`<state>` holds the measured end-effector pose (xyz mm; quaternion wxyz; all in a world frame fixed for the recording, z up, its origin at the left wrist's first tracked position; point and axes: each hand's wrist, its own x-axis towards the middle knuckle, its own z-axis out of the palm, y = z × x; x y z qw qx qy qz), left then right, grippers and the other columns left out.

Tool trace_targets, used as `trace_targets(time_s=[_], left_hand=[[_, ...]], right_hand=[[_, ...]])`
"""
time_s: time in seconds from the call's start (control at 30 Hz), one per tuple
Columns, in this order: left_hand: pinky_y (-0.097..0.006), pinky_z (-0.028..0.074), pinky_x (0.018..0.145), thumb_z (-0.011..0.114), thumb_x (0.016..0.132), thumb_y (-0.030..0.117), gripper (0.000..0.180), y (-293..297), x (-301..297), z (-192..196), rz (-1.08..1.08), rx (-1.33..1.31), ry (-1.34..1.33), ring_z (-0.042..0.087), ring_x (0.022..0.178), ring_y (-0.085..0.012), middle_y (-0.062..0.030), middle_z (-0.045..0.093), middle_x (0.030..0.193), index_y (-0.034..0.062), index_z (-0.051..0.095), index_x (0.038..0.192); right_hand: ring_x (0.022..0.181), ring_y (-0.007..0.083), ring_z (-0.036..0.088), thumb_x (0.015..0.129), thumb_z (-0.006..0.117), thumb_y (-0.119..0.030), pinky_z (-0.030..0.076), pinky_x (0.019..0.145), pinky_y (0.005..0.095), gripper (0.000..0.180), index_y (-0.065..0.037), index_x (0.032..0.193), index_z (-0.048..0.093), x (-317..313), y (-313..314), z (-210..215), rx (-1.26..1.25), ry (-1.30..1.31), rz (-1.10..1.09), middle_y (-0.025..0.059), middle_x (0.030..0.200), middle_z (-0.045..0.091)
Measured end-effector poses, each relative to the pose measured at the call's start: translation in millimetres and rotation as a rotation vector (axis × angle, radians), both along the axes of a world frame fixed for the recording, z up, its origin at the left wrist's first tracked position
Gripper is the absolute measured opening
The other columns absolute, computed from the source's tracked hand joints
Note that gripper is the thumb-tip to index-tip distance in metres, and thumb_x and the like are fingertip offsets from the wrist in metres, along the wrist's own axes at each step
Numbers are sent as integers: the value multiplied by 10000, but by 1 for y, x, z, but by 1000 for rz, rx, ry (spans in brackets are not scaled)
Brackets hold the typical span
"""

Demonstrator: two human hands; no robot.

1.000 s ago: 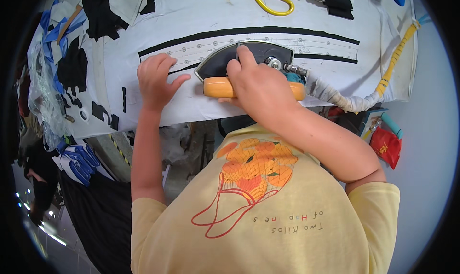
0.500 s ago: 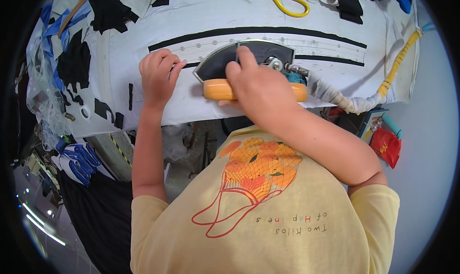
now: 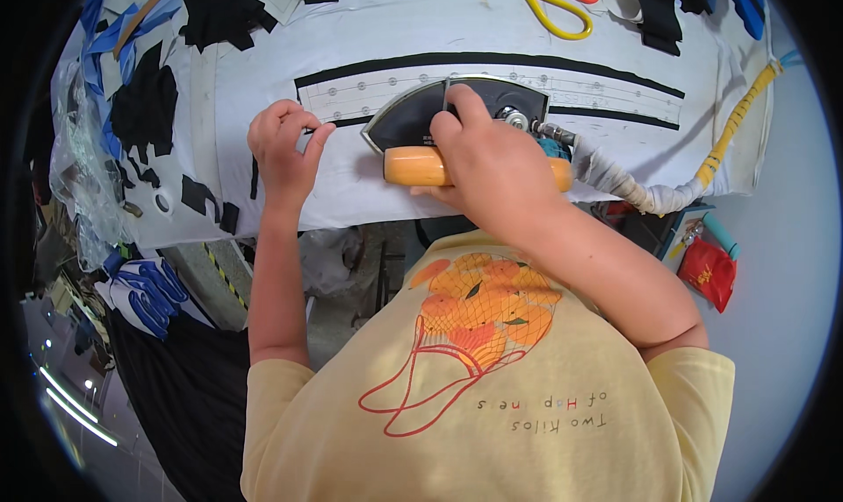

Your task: Ironing and preparing strips of black fabric for sewing.

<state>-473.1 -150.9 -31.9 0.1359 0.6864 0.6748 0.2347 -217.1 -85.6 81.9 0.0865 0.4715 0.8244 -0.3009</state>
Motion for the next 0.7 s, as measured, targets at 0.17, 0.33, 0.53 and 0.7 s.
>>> trace_targets(time_s=[0.17, 0.33, 0.53, 0.7], left_hand=[[-393, 390, 867, 827, 703, 158, 274, -1, -4, -2, 17, 8, -9, 539, 970, -255, -14, 585, 998, 131, 617, 878], [-401, 388, 879, 810, 716, 130, 302, -4, -12, -4, 52, 48, 16, 540, 992, -269, -28, 594, 1005, 129, 605, 938], [-356, 468, 838, 662, 839, 37, 131, -11, -39, -17, 179, 149, -408, 605, 943, -275, -85, 646, 1037, 73, 600, 949], [-325, 484, 892, 513, 939, -5, 119, -31, -37, -11, 352, 266, -490, 616, 977, -229, -110, 639, 1031, 15, 602, 1016]], right_hand=[[809, 357, 661, 665, 863, -236, 546, 678, 423, 476, -48, 965, 545, -4, -1, 1, -38, 29, 20, 147, 1293, 498], [704, 307, 688, 776, 631, -67, 573, 606, 380, 198, -12, 939, 533, -36, -9, -6, 89, 38, 139, 272, 1211, 538], [655, 238, 698, 800, 623, -105, 566, 522, 323, 117, -21, 865, 574, -95, -9, -6, 172, 14, 153, 174, 980, 585], [646, 312, 684, 819, 588, -87, 556, 516, 387, 112, -2, 879, 546, -121, -10, -23, 149, 171, 103, 191, 895, 564]])
